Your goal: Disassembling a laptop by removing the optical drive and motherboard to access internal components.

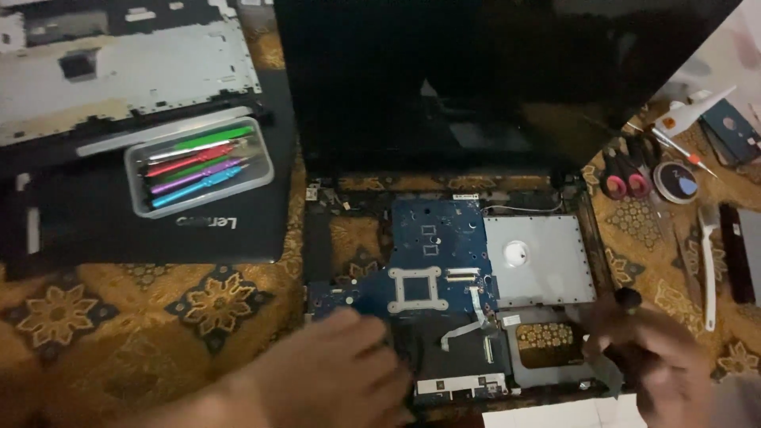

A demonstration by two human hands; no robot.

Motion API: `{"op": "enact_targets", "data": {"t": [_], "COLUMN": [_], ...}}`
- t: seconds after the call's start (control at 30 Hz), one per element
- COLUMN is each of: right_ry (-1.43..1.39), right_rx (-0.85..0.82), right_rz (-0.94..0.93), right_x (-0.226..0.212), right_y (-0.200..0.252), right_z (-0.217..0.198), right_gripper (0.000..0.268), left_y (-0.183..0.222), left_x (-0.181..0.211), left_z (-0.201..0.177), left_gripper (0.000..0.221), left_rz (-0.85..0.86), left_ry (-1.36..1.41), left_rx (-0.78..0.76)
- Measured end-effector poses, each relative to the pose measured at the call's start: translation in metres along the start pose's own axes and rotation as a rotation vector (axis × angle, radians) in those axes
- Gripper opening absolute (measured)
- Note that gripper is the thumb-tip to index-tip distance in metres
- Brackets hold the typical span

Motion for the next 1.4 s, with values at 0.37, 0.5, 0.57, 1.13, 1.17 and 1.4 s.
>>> {"op": "enact_targets", "data": {"t": [0.37,0.5,0.57,1.13,1.17,1.4], "right_ry": [0.125,0.513,0.281,0.175,0.102,0.221], "right_rx": [0.053,0.063,-0.007,-0.139,-0.143,0.046], "right_rz": [0.063,0.076,0.011,-0.001,0.161,0.189], "right_x": [0.038,0.028,0.008,0.063,0.093,0.062], "right_y": [0.014,-0.011,-0.041,-0.128,-0.122,-0.113], "right_z": [-0.013,-0.024,-0.021,0.009,0.013,0.014], "right_gripper": [0.100,0.037,0.032,0.020,0.040,0.038], "left_y": [0.049,0.060,0.070,0.049,0.051,0.060], "left_x": [-0.055,-0.065,-0.075,-0.100,-0.104,-0.108], "left_z": [-0.059,-0.060,-0.053,-0.066,-0.065,-0.061], "left_gripper": [0.021,0.013,0.015,0.019,0.023,0.030], "left_rz": [-0.166,-0.227,-0.341,-0.704,-0.773,-0.722], "left_ry": [-0.125,-0.083,-0.120,-0.159,-0.182,-0.156], "left_rx": [0.556,0.573,0.569,0.486,0.475,0.588]}}
Point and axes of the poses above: each hand's wrist, its own y-axis away from the middle knuckle, its own z-axis out of the palm, x = y × z, the point moved 9 cm from there along -y, towards the middle knuckle, and after that the axes turned 13 degrees about y, right-handed, at the moved point
